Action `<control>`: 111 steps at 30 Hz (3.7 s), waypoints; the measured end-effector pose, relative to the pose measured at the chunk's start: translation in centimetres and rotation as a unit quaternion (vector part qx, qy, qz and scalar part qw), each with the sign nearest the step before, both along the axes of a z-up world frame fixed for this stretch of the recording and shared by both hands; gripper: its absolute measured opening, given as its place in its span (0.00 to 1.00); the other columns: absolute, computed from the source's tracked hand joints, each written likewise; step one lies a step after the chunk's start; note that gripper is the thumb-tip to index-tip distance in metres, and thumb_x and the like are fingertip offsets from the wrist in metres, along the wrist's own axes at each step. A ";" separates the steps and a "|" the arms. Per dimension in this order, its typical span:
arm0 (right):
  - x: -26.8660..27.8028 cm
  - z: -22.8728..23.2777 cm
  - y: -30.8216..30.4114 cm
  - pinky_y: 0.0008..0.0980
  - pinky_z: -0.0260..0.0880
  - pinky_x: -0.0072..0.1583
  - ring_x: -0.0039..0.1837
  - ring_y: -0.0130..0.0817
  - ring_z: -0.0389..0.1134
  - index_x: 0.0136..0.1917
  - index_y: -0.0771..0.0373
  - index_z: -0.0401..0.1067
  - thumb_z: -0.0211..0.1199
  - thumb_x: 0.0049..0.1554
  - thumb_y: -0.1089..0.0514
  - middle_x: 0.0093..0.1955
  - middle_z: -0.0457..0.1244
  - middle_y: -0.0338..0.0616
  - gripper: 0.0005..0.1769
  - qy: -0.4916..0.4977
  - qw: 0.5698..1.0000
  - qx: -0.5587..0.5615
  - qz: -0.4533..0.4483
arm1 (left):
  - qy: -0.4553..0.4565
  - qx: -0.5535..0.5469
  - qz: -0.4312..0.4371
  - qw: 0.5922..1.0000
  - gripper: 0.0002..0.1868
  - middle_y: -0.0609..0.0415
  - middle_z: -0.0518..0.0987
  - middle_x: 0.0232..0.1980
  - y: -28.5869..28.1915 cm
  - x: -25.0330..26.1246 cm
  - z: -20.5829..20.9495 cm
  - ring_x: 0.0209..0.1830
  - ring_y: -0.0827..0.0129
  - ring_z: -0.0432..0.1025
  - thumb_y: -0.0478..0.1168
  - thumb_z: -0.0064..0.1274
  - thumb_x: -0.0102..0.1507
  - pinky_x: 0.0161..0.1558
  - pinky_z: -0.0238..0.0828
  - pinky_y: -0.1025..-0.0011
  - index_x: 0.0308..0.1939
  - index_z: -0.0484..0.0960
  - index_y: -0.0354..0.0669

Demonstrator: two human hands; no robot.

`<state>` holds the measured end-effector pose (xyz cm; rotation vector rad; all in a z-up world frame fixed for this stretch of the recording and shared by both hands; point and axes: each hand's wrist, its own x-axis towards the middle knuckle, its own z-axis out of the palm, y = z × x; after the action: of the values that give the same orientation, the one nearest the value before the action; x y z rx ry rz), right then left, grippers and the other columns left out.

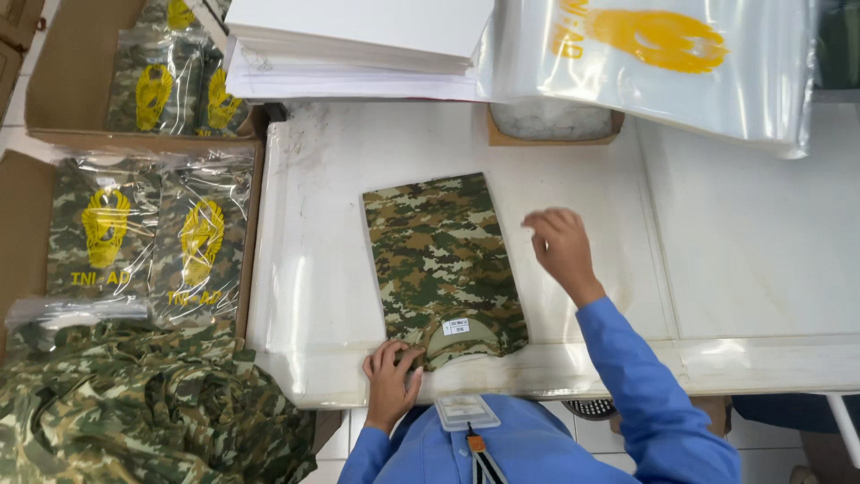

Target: The person folds camouflage t-shirts by laying them flat on a table, placing a white cardboard sheet in the center, folding the sleeves and sides over the cardboard, and then sliding the folded shirt into a clear plastic bag.

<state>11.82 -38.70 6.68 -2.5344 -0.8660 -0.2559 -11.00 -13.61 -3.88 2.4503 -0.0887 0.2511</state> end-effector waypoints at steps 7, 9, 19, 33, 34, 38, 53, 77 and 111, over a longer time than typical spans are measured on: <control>12.6 7.1 2.8 0.35 0.60 0.51 0.53 0.40 0.61 0.50 0.63 0.68 0.53 0.49 0.69 0.51 0.62 0.45 0.13 -0.341 0.937 -0.048 -0.059 | -0.020 0.052 0.051 0.997 0.13 0.57 0.68 0.43 -0.6 0.1 -0.9 0.51 0.63 0.59 0.49 0.37 0.56 0.47 0.47 0.62 0.39 0.75 0.56; 14.7 5.8 2.6 0.35 0.62 0.50 0.53 0.41 0.62 0.54 0.64 0.66 0.54 0.46 0.69 0.53 0.62 0.47 0.20 -0.338 0.933 -0.105 -0.060 | -0.014 0.051 0.050 0.997 0.13 0.56 0.68 0.44 -0.4 0.1 -1.1 0.52 0.63 0.58 0.50 0.38 0.56 0.48 0.47 0.62 0.39 0.75 0.56; 16.6 13.5 0.4 0.22 0.52 0.37 0.34 0.24 0.57 0.28 0.56 0.64 0.64 0.44 0.55 0.29 0.59 0.33 0.10 0.151 0.974 0.144 -0.088 | 0.013 0.044 0.066 0.997 0.14 0.61 0.69 0.44 -0.6 0.4 -1.2 0.52 0.65 0.59 0.52 0.37 0.55 0.49 0.46 0.63 0.39 0.75 0.59; 0.9 8.3 3.5 0.50 0.32 0.68 0.69 0.53 0.43 0.32 0.58 0.56 0.50 0.54 0.58 0.60 0.55 0.48 0.10 -0.095 0.977 0.107 0.156 | 0.136 -0.503 0.046 0.852 0.21 0.50 0.72 0.51 -4.1 10.1 9.0 0.52 0.64 0.67 0.50 0.32 0.59 0.51 0.63 0.70 0.48 0.70 0.43; -1.0 7.0 3.9 0.49 0.33 0.68 0.70 0.46 0.40 0.31 0.55 0.58 0.48 0.54 0.53 0.63 0.52 0.41 0.11 -0.063 0.980 0.099 0.159 | 0.177 -0.580 0.000 0.795 0.33 0.40 0.64 0.56 -4.5 10.9 8.8 0.56 0.53 0.60 0.59 0.29 0.57 0.53 0.59 0.61 0.56 0.60 0.39; -8.4 3.3 5.6 0.47 0.34 0.66 0.70 0.38 0.35 0.41 0.49 0.66 0.47 0.54 0.48 0.67 0.47 0.33 0.09 0.152 0.963 0.107 0.194 | 0.280 -0.703 0.084 0.648 0.32 0.50 0.75 0.42 -6.3 12.1 10.8 0.27 0.63 0.74 0.57 0.42 0.55 0.26 0.73 0.74 0.60 0.60 0.49; -3.5 -11.4 -4.8 0.41 0.50 0.55 0.58 0.47 0.50 0.58 0.61 0.56 0.59 0.48 0.42 0.59 0.48 0.52 0.31 0.219 0.894 0.000 -0.390 | 0.365 -0.085 0.089 0.923 0.15 0.55 0.79 0.32 9.8 12.9 -1.1 0.34 0.67 0.74 0.39 0.38 0.58 0.39 0.66 0.70 0.46 0.72 0.63; -11.4 -5.3 -0.1 0.26 0.69 0.41 0.39 0.35 0.65 0.64 0.67 0.48 0.67 0.40 0.65 0.37 0.62 0.56 0.42 0.474 0.716 0.445 -0.256 | 0.187 -0.120 -0.070 0.973 0.24 0.58 0.72 0.41 -10.2 8.4 3.7 0.42 0.68 0.70 0.60 0.48 0.53 0.43 0.65 0.67 0.46 0.69 0.53; -10.7 -7.0 4.5 0.37 0.69 0.39 0.39 0.42 0.66 0.49 0.47 0.71 0.53 0.49 0.64 0.45 0.59 0.39 0.17 0.124 0.930 -0.050 -0.344 | 0.235 0.228 0.105 0.939 0.25 0.50 0.67 0.34 4.3 5.6 4.8 0.31 0.61 0.70 0.44 0.46 0.57 0.24 0.67 0.72 0.56 0.58 0.45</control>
<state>1.10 -34.21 -0.29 -2.7968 0.1332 -0.0957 -5.36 -9.34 0.95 2.9114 0.3645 -0.3035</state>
